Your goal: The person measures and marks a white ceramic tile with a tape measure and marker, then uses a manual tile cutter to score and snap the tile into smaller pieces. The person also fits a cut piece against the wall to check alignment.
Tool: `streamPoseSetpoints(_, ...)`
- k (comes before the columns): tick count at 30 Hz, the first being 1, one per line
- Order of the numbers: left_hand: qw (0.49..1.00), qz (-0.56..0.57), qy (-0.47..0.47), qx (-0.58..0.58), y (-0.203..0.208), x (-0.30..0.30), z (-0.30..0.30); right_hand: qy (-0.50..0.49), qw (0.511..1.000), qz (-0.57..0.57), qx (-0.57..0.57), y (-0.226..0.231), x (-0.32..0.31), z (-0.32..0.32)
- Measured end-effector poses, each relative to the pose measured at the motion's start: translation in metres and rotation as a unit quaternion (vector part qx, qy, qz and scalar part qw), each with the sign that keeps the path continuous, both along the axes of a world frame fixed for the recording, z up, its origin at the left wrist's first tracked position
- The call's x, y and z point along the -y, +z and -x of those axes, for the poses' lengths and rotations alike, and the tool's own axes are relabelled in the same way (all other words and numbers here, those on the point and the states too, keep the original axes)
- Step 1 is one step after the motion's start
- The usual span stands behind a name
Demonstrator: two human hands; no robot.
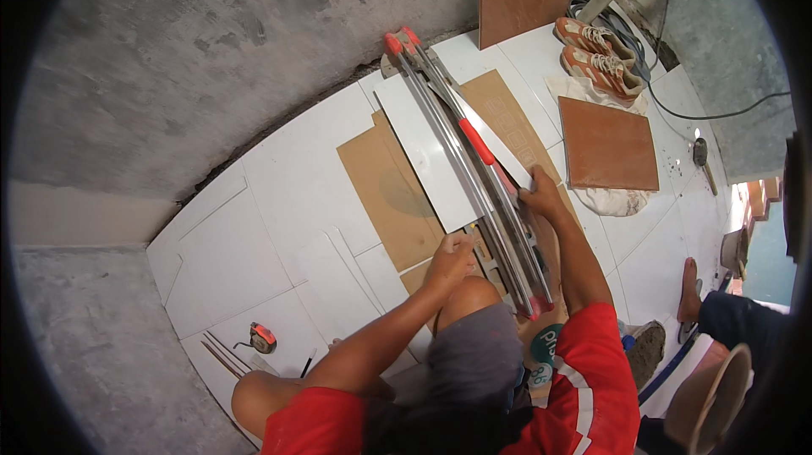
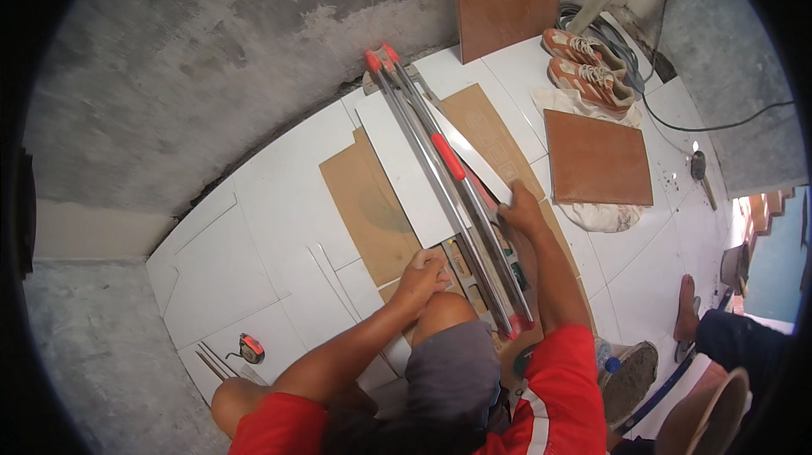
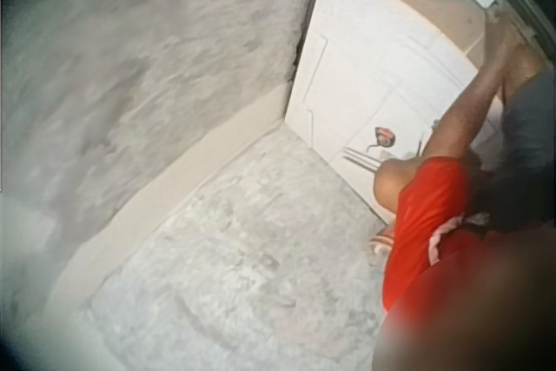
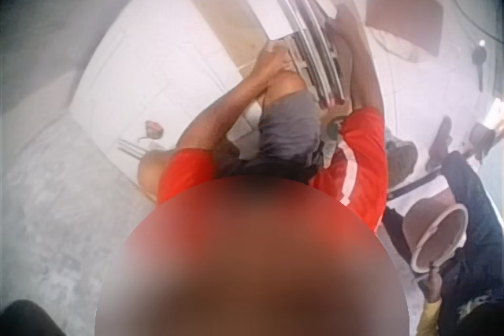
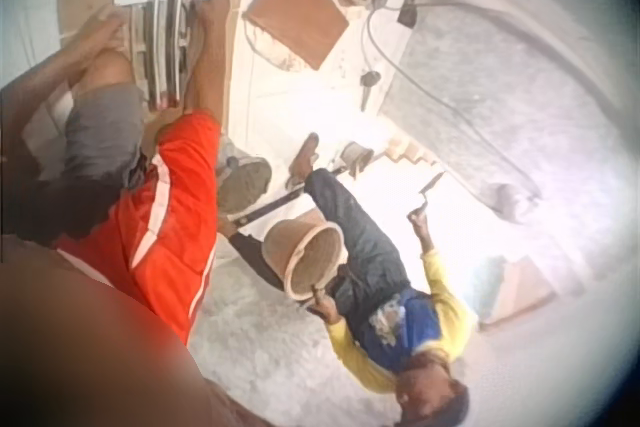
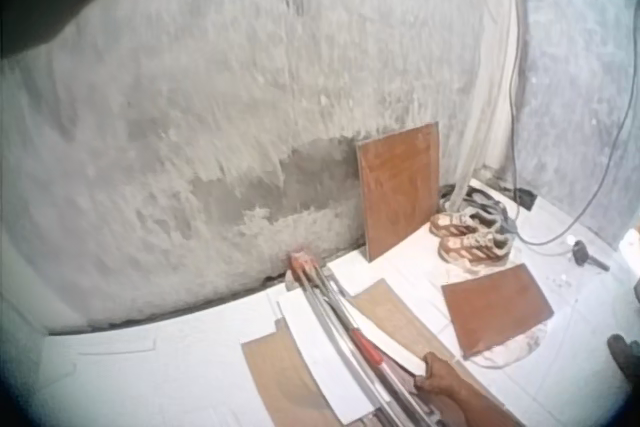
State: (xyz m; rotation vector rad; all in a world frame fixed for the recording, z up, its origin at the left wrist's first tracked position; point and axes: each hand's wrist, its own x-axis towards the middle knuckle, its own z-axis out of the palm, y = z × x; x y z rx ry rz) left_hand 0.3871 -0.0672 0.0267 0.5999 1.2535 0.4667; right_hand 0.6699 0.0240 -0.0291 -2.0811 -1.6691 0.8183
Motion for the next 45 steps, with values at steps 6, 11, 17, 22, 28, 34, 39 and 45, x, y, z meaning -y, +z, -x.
streamPoseSetpoints(6, 0.974, -0.138, -0.131, -0.125, 0.021, -0.032, 0.071, -0.042, 0.994, -0.04, -0.092, 0.015, 0.086, -0.032)
streamPoseSetpoints(11, 0.965, -0.151, -0.179, -0.122, 0.099, -0.048, 0.104, -0.117, 0.972, -0.112, -0.172, 0.045, 0.162, -0.006)
streamPoseSetpoints(17, 0.944, -0.208, -0.237, -0.099, 0.168, -0.039, 0.124, -0.155, 0.888, -0.064, -0.428, 0.131, 0.2, 0.138)
streamPoseSetpoints(22, 0.987, -0.149, -0.065, 0.0, 0.177, -0.012, 0.162, -0.102, 0.839, 0.011, -0.535, 0.156, 0.212, 0.249)
streamPoseSetpoints(28, 0.989, -0.118, 0.025, 0.084, 0.171, -0.015, 0.217, -0.083, 0.819, -0.004, -0.568, 0.178, 0.214, 0.331)
streamPoseSetpoints(34, 0.98, -0.168, 0.037, 0.102, 0.181, -0.02, 0.242, -0.053, 0.817, -0.036, -0.573, 0.187, 0.211, 0.36)
streamPoseSetpoints(39, 0.975, -0.18, 0.028, 0.128, 0.187, -0.02, 0.243, -0.047, 0.805, -0.033, -0.59, 0.194, 0.213, 0.365)
streamPoseSetpoints(45, 0.973, -0.169, 0.015, 0.16, 0.182, -0.02, 0.242, -0.061, 0.784, -0.05, -0.616, 0.216, 0.222, 0.374)
